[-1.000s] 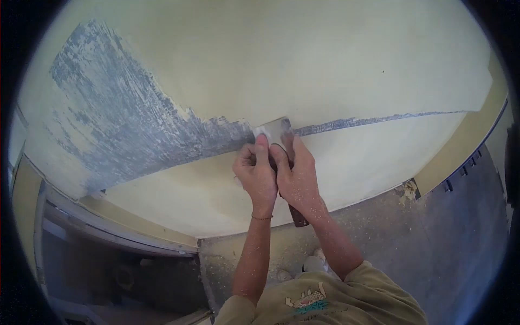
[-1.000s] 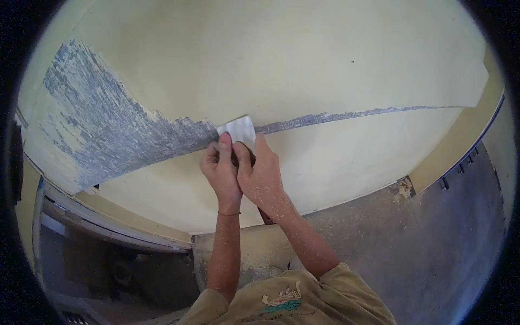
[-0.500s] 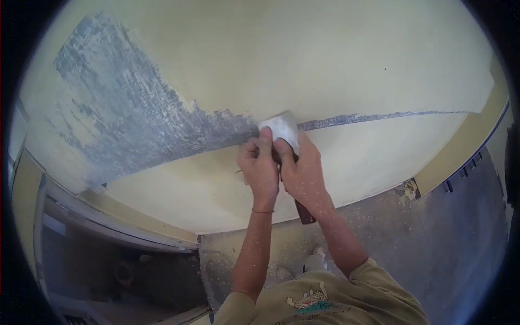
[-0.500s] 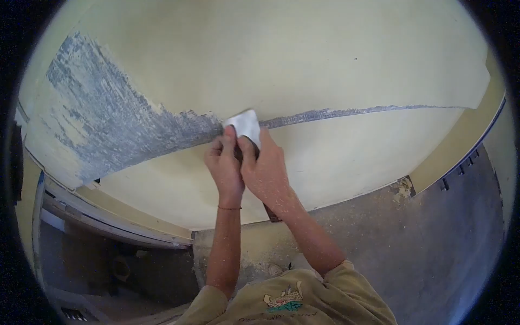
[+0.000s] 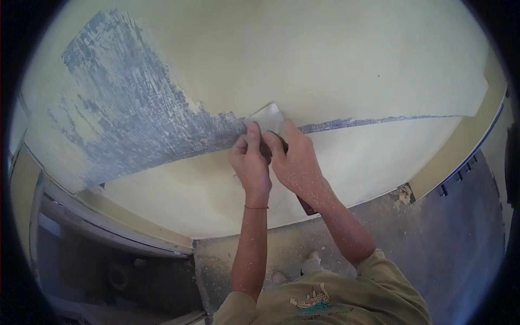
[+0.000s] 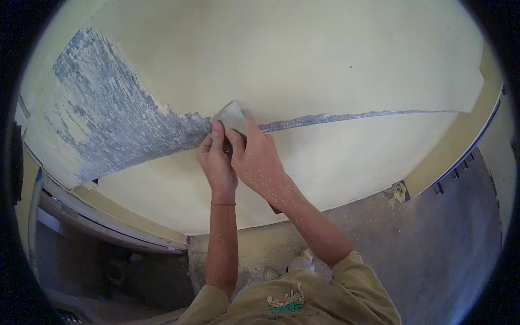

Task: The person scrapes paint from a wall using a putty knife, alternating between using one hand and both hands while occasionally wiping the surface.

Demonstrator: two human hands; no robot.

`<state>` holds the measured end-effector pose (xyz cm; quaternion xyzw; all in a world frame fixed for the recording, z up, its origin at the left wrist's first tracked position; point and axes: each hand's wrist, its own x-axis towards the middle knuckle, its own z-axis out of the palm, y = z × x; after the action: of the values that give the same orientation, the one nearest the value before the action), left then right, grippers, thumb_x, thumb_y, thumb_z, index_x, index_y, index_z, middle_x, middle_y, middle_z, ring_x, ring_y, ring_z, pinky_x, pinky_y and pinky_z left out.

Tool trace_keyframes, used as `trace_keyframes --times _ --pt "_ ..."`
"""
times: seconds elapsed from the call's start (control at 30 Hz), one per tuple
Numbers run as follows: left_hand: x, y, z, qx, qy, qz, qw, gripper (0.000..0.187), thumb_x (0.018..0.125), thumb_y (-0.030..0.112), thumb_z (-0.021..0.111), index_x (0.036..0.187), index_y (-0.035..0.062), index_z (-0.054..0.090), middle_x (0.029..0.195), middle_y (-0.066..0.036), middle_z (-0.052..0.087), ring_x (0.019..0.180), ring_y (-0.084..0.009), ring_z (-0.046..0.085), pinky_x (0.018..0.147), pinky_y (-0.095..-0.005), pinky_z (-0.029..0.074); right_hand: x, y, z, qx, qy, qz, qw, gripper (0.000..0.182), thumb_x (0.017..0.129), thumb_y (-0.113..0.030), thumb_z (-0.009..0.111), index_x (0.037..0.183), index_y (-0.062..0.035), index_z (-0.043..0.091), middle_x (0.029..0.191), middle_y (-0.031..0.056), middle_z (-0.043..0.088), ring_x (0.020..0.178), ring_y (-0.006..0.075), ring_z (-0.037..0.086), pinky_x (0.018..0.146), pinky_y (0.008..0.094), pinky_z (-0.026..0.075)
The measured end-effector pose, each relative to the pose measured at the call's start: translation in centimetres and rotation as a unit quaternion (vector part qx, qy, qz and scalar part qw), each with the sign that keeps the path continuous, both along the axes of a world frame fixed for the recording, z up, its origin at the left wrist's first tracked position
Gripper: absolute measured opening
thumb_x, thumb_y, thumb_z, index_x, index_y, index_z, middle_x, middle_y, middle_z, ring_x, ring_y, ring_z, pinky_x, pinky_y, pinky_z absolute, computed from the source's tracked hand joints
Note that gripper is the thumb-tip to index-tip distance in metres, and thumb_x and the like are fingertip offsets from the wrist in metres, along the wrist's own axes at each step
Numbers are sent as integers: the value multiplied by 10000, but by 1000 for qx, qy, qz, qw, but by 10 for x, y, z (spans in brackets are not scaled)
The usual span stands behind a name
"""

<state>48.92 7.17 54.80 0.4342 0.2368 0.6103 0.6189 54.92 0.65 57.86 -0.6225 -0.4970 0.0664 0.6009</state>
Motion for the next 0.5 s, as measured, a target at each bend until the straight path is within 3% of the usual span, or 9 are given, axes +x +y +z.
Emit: trace_keyframes --times 0.07,0.17,0.23,0.3,0.37,0.5 --pt "-6 3 0 -21 -36 -12 999 432 963 318 635 623 63 559 553 13 517 475 -44 417 423 -227 290 -1 -7 4 -37 3 -1 999 247 941 -145 580 1084 55 560 849 263 652 792 365 674 696 417 504" --pt "-9 3 -1 2 15 -43 999 338 968 297 636 718 68 634 655 36 571 572 -30 469 507 -205 338 -3 -5 7 -64 9 -10 998 237 943 -151 580 1048 60 558 841 255 653 790 367 674 691 417 502" --pt "-2 -5 -6 -13 -27 -38 999 348 965 293 642 698 71 617 630 48 537 544 -29 427 492 -204 310 1 -9 1 -55 16 -3 998 233 945 -156 580 1026 61 556 828 252 649 775 363 669 686 419 500" --pt "-1 -11 -14 -43 38 -30 998 433 963 303 636 606 79 538 534 25 502 461 -45 414 411 -225 288 0 -9 -3 -40 25 4 999 232 947 -161 581 1004 62 554 814 249 645 760 359 664 681 421 498" --pt "0 -3 -12 -18 24 -8 1000 435 964 292 636 599 78 534 531 24 498 460 -44 411 412 -225 287 2 -9 -5 -83 42 0 996 227 948 -165 579 989 57 557 785 229 640 719 306 652 656 405 494" --pt "0 -1 -4 0 -15 28 999 445 966 269 634 585 66 525 525 21 490 457 -45 404 415 -228 289 1 0 -8 -44 -17 -10 999 237 954 -178 577 1001 54 564 769 200 637 686 244 640 629 382 493"
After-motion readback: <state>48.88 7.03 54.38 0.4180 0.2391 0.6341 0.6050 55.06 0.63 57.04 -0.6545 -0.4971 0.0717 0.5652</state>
